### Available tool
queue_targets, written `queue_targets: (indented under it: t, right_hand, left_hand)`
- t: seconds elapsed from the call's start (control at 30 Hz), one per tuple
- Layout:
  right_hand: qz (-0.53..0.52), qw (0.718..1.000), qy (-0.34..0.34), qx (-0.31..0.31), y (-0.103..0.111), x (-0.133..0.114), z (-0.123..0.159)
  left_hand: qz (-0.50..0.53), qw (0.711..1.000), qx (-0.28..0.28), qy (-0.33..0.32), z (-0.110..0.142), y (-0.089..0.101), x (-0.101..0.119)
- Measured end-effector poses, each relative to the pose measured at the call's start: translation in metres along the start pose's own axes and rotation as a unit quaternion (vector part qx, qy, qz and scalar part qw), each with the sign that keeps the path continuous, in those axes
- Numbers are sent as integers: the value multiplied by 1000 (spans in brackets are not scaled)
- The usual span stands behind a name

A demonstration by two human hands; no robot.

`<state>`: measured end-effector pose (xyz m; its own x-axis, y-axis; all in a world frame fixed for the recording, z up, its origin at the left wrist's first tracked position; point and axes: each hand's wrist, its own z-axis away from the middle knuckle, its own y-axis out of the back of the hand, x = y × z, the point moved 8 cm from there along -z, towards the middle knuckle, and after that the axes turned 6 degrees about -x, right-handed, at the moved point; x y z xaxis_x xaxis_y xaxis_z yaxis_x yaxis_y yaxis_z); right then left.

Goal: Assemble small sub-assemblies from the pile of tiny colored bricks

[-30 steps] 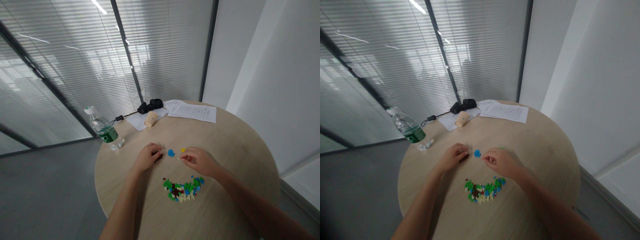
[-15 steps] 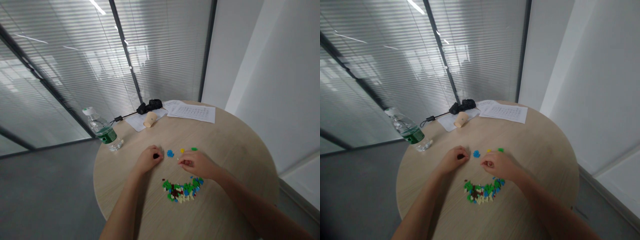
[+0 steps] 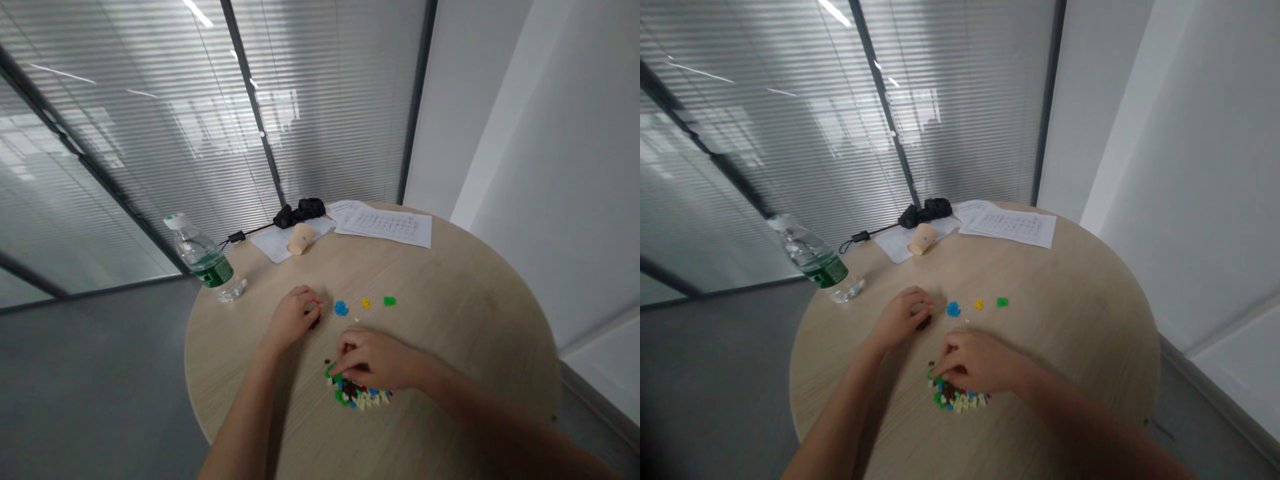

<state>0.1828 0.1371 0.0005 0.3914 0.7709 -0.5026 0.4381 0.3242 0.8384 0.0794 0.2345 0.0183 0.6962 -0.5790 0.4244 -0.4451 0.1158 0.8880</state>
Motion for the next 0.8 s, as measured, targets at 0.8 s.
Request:
queue_targets:
  t: [0.8]
  right_hand:
    - [10,999,-33,13,-9,7,-3]
  left_hand:
    - [-10,1000,-15,-14,-1,-5,11]
